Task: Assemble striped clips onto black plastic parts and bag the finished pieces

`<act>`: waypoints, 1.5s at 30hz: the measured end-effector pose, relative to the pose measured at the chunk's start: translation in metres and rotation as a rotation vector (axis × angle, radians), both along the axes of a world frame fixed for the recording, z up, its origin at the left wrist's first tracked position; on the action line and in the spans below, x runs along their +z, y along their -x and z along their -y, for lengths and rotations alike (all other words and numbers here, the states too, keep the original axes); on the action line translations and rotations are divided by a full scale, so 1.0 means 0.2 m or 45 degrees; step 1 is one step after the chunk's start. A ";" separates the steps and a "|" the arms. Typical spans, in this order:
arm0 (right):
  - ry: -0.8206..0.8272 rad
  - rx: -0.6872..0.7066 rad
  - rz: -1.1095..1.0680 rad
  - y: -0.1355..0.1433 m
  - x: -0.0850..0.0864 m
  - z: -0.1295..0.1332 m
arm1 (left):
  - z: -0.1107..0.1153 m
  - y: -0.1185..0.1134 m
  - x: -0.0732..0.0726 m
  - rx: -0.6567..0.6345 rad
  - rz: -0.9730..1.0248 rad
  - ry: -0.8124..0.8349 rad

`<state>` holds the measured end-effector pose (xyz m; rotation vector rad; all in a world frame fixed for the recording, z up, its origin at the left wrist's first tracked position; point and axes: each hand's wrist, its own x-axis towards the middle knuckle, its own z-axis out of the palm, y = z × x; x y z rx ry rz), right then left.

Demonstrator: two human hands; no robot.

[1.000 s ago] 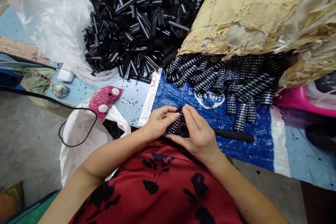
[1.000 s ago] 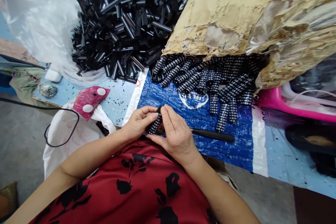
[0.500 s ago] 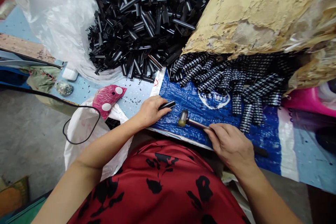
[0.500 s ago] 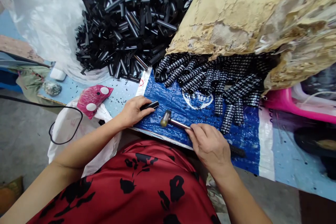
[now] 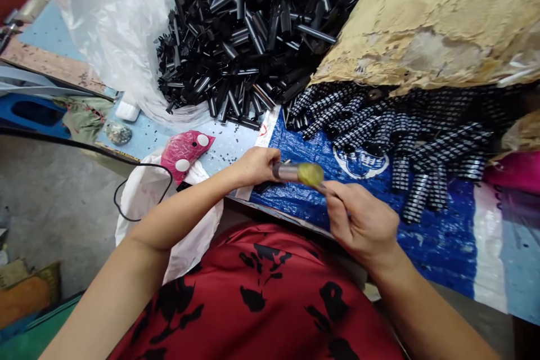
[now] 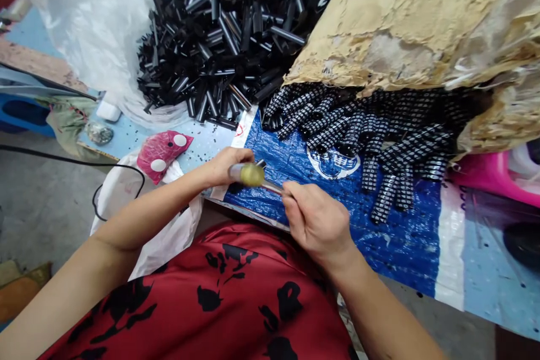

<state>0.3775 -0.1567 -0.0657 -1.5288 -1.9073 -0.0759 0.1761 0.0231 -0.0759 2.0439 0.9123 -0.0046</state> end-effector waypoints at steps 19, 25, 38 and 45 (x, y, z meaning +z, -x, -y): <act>0.160 -0.072 0.094 -0.11 -0.17 0.18 | -0.17 0.54 0.34 -0.193 -0.269 -0.294; 0.259 -0.134 0.022 -0.07 -0.09 0.16 | -0.35 0.18 0.05 -0.141 -0.487 -1.089; 0.488 -1.076 -0.196 -0.51 -0.19 0.35 | -0.11 0.10 0.08 0.667 0.364 -0.533; 0.177 -0.551 -1.414 -0.43 -0.18 0.35 | 0.09 0.07 0.13 0.992 0.813 0.502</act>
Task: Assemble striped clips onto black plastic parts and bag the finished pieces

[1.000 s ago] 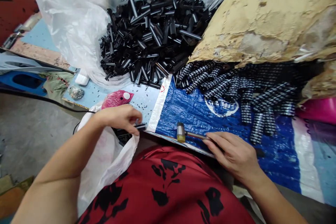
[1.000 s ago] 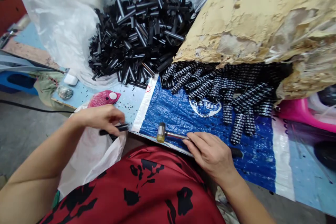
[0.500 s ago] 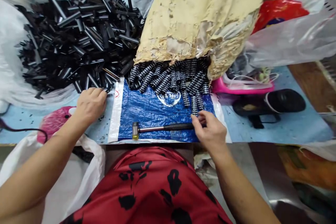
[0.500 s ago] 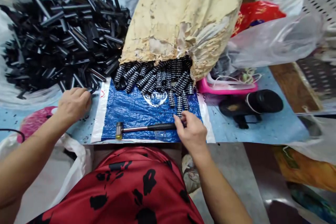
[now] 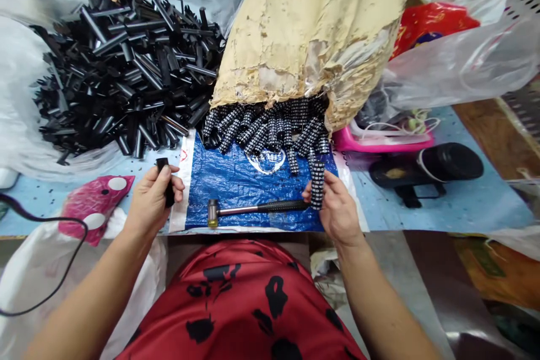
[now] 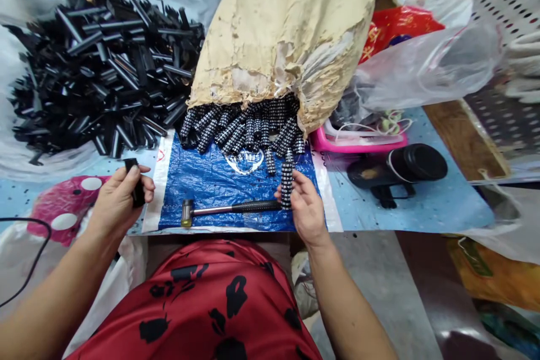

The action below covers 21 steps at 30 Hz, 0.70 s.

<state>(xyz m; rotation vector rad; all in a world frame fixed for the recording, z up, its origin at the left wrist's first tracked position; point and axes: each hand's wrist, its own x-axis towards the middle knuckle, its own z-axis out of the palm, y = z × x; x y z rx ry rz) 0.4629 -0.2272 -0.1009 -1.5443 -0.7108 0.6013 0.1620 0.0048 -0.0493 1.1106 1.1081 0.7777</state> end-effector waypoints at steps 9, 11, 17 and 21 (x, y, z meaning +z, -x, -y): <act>-0.038 0.212 -0.703 0.23 0.18 -0.36 | 0.20 -0.17 -0.02 -0.358 0.090 0.080; -0.061 0.224 -0.734 0.27 0.20 -0.38 | 0.23 -0.17 -0.04 -0.413 0.077 0.097; -0.133 0.203 -0.853 0.42 0.20 -0.41 | 0.30 -0.22 -0.03 -0.413 -0.011 -0.028; -0.197 0.069 -0.842 0.53 0.19 -0.47 | 0.35 -0.32 -0.01 -0.446 -0.057 -0.330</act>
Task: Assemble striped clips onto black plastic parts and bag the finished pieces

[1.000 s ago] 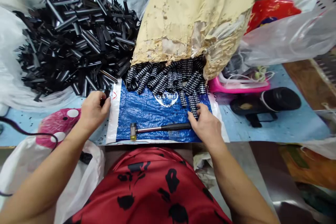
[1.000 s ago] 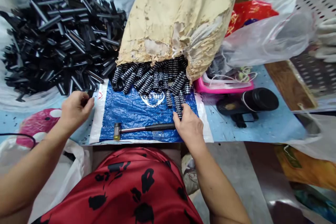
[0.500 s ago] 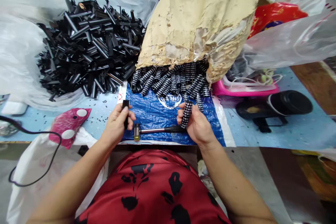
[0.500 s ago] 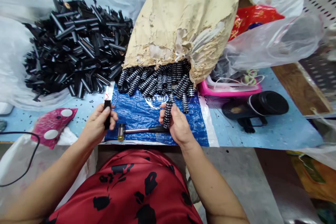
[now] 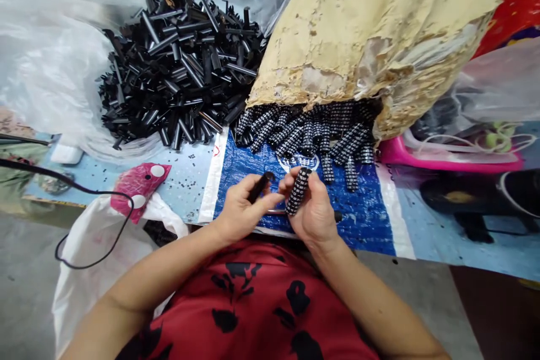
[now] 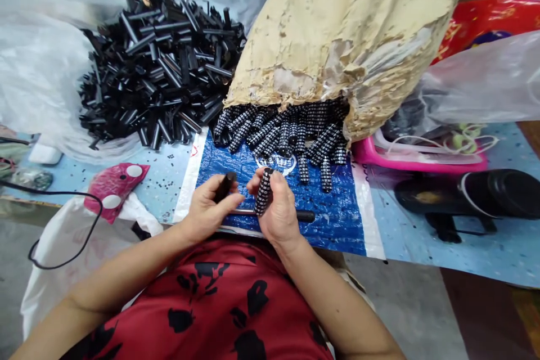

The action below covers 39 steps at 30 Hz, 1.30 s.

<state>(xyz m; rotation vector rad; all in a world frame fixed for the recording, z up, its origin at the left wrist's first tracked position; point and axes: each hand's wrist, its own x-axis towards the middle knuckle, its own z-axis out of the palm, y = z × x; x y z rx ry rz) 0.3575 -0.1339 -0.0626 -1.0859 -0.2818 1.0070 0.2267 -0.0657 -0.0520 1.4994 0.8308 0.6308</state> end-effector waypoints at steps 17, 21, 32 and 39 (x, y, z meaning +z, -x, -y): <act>-0.431 0.206 2.040 -0.12 -0.04 0.11 | 0.02 0.06 0.04 0.052 0.044 0.313; -0.449 0.170 2.117 -0.07 -0.03 0.14 | 0.04 0.02 0.03 0.104 0.085 0.243; -0.331 0.162 2.293 -0.05 -0.05 0.15 | -0.05 0.08 0.01 -0.065 0.260 0.976; -0.012 0.413 2.360 -0.15 -0.17 0.27 | -0.24 0.26 -0.11 0.003 -0.126 -0.077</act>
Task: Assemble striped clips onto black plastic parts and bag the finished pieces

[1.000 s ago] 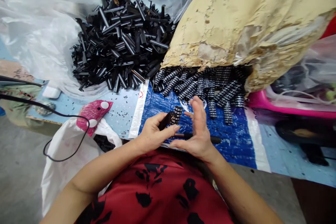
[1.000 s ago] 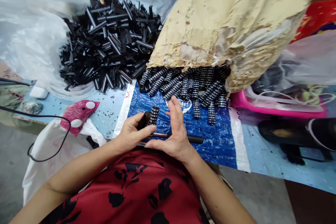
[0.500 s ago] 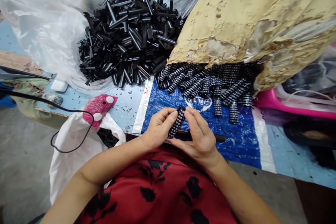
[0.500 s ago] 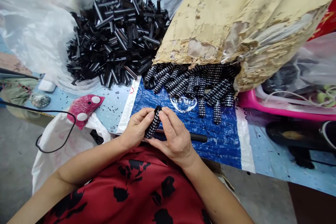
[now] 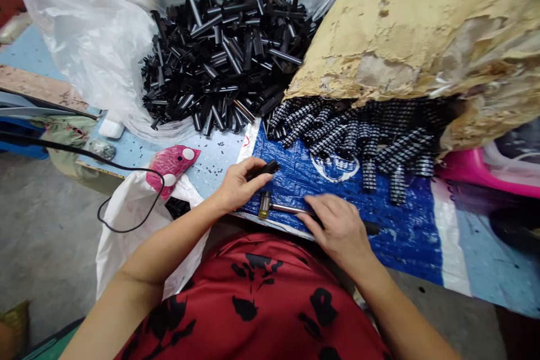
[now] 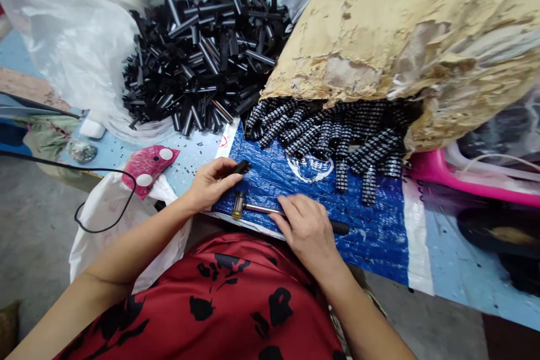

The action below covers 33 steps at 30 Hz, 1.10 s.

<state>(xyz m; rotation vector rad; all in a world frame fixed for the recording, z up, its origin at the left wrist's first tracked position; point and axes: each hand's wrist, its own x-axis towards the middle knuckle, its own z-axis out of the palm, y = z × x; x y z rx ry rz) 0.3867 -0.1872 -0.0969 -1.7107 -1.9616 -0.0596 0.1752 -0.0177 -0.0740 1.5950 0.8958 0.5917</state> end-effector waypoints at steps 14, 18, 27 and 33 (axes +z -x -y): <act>-0.032 -0.022 0.135 0.05 0.10 -0.23 | -0.20 0.07 0.01 -0.331 -0.653 -0.075; -0.236 0.132 -0.112 0.09 0.14 -0.21 | -0.26 0.06 0.01 -0.440 -0.653 -0.086; 0.010 0.410 -0.004 0.12 0.05 -0.14 | -0.23 0.10 0.09 -0.441 -0.768 -0.353; -0.068 0.185 0.010 -0.13 -0.04 -0.01 | -0.33 0.56 0.37 -0.767 -0.821 0.007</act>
